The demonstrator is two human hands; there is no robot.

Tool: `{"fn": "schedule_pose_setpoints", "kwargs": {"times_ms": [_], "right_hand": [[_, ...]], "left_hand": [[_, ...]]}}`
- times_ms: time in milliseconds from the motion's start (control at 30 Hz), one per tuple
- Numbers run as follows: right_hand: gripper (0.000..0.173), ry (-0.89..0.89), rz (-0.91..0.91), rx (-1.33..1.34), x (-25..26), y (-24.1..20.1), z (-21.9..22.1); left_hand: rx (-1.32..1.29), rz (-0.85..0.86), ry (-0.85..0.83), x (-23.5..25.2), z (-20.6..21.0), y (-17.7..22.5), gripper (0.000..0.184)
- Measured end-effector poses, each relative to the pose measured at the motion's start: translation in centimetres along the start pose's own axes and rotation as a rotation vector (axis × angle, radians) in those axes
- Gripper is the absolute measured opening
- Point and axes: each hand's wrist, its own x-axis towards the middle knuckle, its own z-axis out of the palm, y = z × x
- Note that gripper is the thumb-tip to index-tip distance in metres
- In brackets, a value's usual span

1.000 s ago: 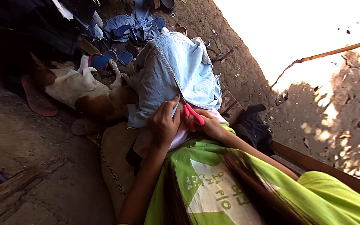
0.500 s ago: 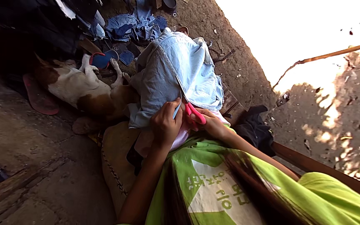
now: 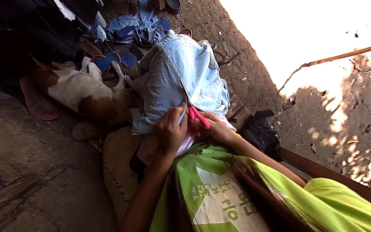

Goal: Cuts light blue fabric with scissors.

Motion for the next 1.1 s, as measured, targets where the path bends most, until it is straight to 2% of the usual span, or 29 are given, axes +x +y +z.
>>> {"fn": "schedule_pose_setpoints", "kwargs": {"times_ms": [167, 667, 800, 1100], "right_hand": [[0.033, 0.066, -0.024, -0.054, 0.20, -0.27, 0.00], [0.032, 0.047, -0.006, -0.048, 0.58, -0.37, -0.33], [0.038, 0.073, -0.088, -0.105, 0.60, 0.05, -0.57], [0.032, 0.085, -0.030, -0.066, 0.75, -0.56, -0.02]], "left_hand": [[-0.003, 0.006, -0.005, 0.10, 0.11, -0.01, 0.012], [0.005, 0.007, -0.016, 0.13, 0.21, 0.20, 0.011], [-0.002, 0.000, -0.013, 0.18, 0.11, 0.22, 0.010], [-0.019, -0.003, -0.007, 0.08, 0.12, 0.20, 0.010]]}}
